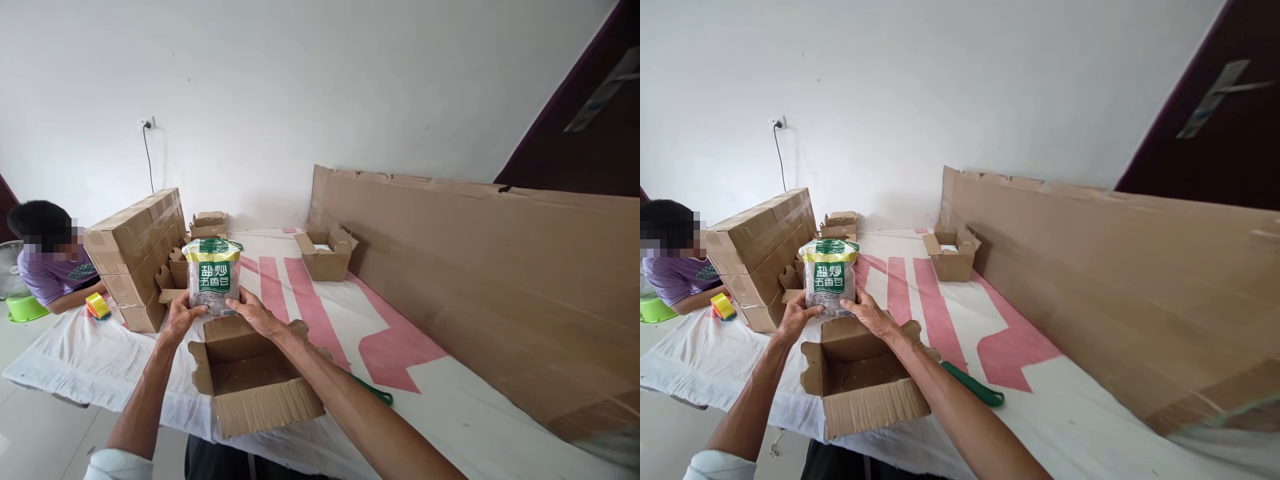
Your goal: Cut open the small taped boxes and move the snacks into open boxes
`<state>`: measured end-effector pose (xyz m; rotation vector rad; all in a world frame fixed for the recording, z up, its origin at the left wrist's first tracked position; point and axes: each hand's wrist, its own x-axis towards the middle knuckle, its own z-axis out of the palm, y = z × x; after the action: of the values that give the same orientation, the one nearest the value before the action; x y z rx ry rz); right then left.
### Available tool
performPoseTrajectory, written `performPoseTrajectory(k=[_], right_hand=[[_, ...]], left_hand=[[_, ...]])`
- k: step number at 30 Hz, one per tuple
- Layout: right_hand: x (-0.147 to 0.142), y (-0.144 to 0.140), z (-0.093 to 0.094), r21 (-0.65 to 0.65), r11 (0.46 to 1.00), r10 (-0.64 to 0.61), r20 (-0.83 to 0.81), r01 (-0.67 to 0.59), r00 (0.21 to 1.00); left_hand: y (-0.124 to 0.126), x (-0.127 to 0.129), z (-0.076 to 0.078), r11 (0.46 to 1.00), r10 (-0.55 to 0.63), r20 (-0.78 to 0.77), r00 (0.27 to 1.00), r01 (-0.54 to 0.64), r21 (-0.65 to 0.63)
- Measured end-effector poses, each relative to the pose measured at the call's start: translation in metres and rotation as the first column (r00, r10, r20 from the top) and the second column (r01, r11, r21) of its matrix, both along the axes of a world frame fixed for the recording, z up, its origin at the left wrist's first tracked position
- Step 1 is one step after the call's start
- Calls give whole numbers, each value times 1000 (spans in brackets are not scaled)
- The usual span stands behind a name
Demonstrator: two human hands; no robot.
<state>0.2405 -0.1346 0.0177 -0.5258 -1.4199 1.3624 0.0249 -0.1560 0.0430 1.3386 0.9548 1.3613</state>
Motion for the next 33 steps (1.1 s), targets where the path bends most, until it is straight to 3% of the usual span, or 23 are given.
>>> performPoseTrajectory(k=[8,16,22,24,26,28,30,33], right_hand=[[9,-22,24,26,999,47,24,-48,999],[7,-23,34,39,999,-38,30,37,999],[8,-11,78,138,976,-167,-23,168,986],[15,-7,95,187,953,-229,-63,237,971],[26,-3,106,243,922,-289,-85,301,953],[39,-1,108,274,896,-338,-86,349,937],[52,-1,102,270,882,-385,-62,387,921],[69,-4,84,233,858,-473,12,458,881]], left_hand=[[-21,7,19,998,8,39,999,-11,69],[-29,5,40,994,-10,-42,999,15,107],[-16,5,82,960,-20,-131,991,55,274],[-7,-4,88,936,36,-115,993,7,352],[0,-21,82,918,166,-110,980,-112,380],[6,-42,61,926,284,-183,941,-220,306],[8,-58,28,957,288,-337,896,-252,145],[9,-68,-27,970,204,-464,862,-241,-20]])
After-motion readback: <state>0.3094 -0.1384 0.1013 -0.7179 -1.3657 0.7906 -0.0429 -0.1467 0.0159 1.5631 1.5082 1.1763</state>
